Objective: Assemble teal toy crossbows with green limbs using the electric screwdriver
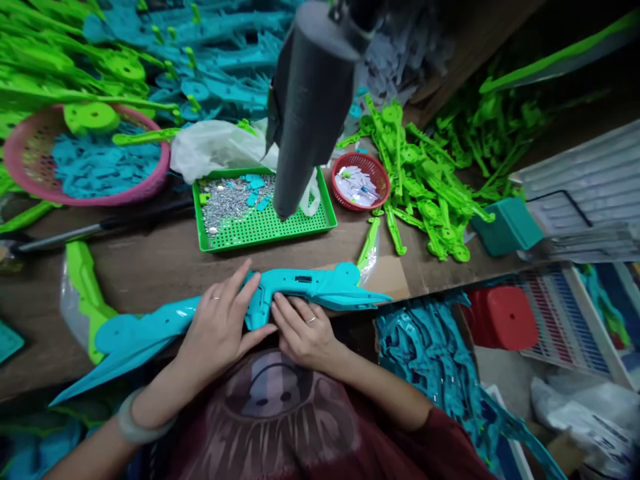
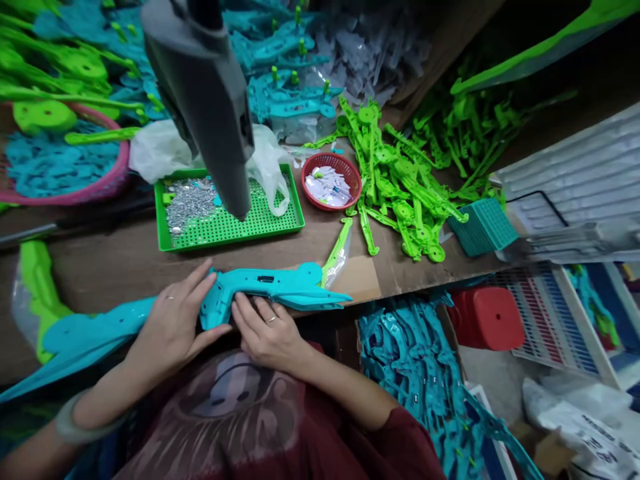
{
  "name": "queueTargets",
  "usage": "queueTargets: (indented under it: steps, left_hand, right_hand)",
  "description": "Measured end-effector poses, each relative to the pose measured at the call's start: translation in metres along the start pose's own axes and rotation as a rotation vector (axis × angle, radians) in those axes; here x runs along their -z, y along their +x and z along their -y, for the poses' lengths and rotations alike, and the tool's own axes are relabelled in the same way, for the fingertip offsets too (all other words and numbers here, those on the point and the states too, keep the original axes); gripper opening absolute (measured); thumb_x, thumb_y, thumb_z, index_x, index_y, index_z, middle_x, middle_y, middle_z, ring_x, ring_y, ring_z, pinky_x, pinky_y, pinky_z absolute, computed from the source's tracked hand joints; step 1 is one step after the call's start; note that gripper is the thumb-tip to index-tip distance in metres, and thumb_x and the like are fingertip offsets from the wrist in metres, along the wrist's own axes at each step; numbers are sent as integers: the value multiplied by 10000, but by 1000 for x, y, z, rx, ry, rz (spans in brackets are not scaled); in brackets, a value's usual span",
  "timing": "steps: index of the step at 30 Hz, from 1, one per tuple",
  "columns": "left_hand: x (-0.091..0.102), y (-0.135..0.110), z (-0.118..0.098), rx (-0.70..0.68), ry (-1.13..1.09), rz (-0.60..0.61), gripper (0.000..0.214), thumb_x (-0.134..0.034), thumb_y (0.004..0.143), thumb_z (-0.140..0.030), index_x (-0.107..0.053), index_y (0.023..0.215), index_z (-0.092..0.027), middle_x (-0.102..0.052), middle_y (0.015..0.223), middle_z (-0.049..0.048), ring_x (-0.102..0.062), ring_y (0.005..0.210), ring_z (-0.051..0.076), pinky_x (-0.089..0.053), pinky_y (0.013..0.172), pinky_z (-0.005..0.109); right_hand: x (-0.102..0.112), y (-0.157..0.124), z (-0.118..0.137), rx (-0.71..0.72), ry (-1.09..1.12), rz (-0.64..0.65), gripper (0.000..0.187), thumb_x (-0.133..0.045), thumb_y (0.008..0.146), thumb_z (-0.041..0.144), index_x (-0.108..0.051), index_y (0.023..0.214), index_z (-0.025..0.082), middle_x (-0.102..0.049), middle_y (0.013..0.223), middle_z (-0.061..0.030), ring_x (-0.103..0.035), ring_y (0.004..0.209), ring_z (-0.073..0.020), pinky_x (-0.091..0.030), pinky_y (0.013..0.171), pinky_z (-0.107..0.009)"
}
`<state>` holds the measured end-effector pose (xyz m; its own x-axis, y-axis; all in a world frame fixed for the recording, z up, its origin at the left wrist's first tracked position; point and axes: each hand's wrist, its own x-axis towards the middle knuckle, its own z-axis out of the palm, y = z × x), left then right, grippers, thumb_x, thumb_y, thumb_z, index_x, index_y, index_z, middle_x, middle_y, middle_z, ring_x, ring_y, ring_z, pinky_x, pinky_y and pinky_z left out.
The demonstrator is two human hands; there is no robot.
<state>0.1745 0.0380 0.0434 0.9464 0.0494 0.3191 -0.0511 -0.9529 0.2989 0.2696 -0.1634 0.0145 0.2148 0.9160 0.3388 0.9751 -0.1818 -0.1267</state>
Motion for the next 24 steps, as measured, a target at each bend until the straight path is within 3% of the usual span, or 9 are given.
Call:
queueTargets:
  steps: [3, 6, 10, 14, 18, 21, 24]
  left_hand:
    - [-1, 0, 1, -33, 20, -10, 835, -523, 957, -594, -247, 1577, -107, -437, 1542, 289, -599, 1199, 423, -471, 906, 500]
    - [-1, 0, 1, -54, 54, 15, 806, -527, 964, -564, -281, 1560, -80, -461, 1519, 295, -596, 1180, 423, -464, 906, 498]
    - [0, 0, 0, -71, 100, 60, 750, -527, 976, -528, -336, 1527, -57, -494, 1489, 294, -579, 1190, 415, -451, 934, 497]
    - [1, 0, -1, -86, 143, 75, 681, -531, 975, -529, -432, 1463, -64, -503, 1477, 297, -574, 1203, 412, -449, 940, 499]
    - [1, 0, -4, -88, 178, 108, 694, -564, 952, -565, -479, 1438, -77, -472, 1519, 278, -559, 1249, 419, -450, 963, 510]
    - [1, -2, -6, -89, 195, 102, 716, -580, 948, -565, -468, 1462, -80, -456, 1548, 248, -512, 1339, 412, -438, 1011, 515]
    - [-1, -4, -5, -115, 183, 72, 605, -536, 1002, -447, -461, 1472, -73, -494, 1530, 220, -501, 1379, 372, -428, 1045, 508]
  right_hand:
    - [6, 7, 0, 16, -69, 65, 458, -464, 972, 308, -604, 1382, 158, -524, 1532, -111, -636, 1162, -276, -538, 802, -396]
    - [6, 11, -3, 68, -89, 22, 431, -473, 980, 309, -630, 1338, 126, -577, 1480, -136, -638, 1095, -273, -512, 746, -375]
    - [2, 9, -7, 129, -66, -75, 417, -493, 991, 280, -623, 1319, 57, -618, 1418, -183, -632, 1139, -283, -509, 886, -387]
    - [1, 6, -9, 168, -79, -59, 394, -454, 1022, 262, -622, 1316, 60, -619, 1416, -183, -606, 1248, -293, -491, 1024, -408]
    - [6, 3, -12, 209, -81, -79, 385, -453, 1011, 214, -640, 1299, 40, -644, 1382, -182, -621, 1251, -300, -513, 1038, -408]
    - [21, -8, -13, 279, -89, -170, 352, -447, 982, 150, -706, 1195, 44, -714, 1252, -155, -664, 1169, -269, -563, 944, -362]
    - [54, -20, -30, 255, -87, -281, 281, -520, 953, 167, -740, 1112, 94, -716, 1161, -137, -675, 1113, -249, -580, 884, -349]
